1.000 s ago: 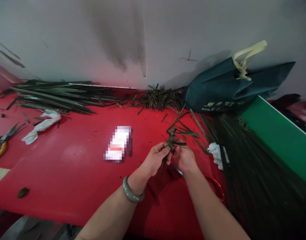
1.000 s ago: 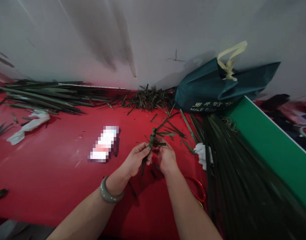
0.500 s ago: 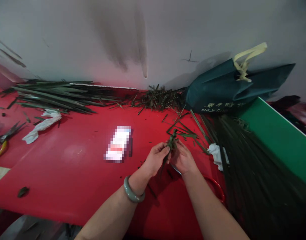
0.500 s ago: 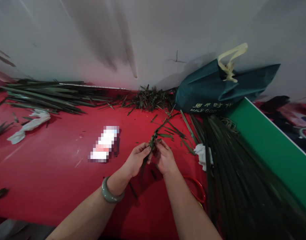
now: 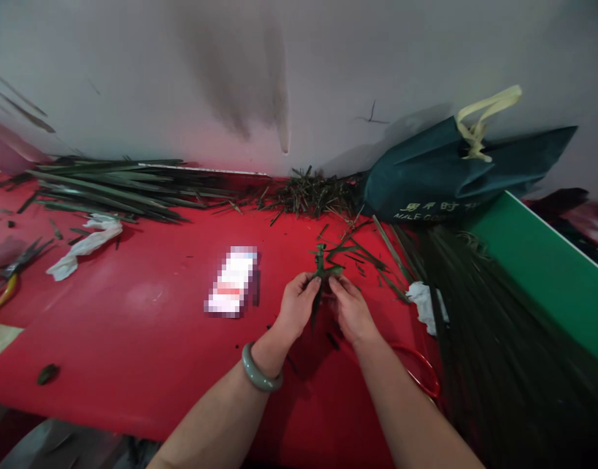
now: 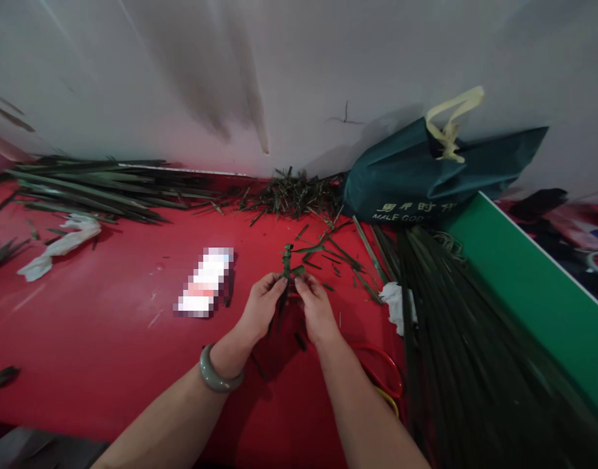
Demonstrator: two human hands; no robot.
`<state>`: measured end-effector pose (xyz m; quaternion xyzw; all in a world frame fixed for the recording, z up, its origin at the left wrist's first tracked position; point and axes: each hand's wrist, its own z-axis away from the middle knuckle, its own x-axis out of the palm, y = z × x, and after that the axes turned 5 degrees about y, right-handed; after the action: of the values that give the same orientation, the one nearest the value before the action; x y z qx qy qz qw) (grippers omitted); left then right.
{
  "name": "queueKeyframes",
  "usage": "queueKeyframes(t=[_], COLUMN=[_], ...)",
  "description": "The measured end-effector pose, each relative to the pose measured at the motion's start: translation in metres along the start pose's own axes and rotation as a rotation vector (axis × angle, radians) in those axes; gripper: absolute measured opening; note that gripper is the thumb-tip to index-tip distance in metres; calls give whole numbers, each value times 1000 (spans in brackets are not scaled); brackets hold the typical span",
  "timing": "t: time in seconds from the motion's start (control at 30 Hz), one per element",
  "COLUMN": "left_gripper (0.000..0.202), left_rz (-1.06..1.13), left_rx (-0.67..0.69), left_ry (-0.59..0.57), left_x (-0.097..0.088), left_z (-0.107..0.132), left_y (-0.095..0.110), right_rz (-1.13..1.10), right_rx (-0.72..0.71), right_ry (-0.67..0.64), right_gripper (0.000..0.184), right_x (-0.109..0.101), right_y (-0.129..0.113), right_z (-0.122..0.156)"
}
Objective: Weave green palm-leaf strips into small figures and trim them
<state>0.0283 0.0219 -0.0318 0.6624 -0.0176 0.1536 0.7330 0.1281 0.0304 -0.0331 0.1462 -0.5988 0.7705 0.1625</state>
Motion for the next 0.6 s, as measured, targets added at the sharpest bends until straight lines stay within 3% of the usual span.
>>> queueKeyframes(t=[0.2, 0.4, 0.6], left_gripper=[18, 16, 16], left_rz=[27, 21, 129], left_rx=[40, 23, -30], left_ry=[99, 147, 113], left_x=[-3, -3, 0], left_z=[-3, -5, -2], left_y=[-1, -1, 5], right_rz=[237, 360, 262], right_rx=[-92, -38, 0], right_ry=[8, -188, -217], right_gripper=[17, 19, 20], right_x=[0, -3, -1], right_y=[2, 8, 7], right_z=[0, 0, 2])
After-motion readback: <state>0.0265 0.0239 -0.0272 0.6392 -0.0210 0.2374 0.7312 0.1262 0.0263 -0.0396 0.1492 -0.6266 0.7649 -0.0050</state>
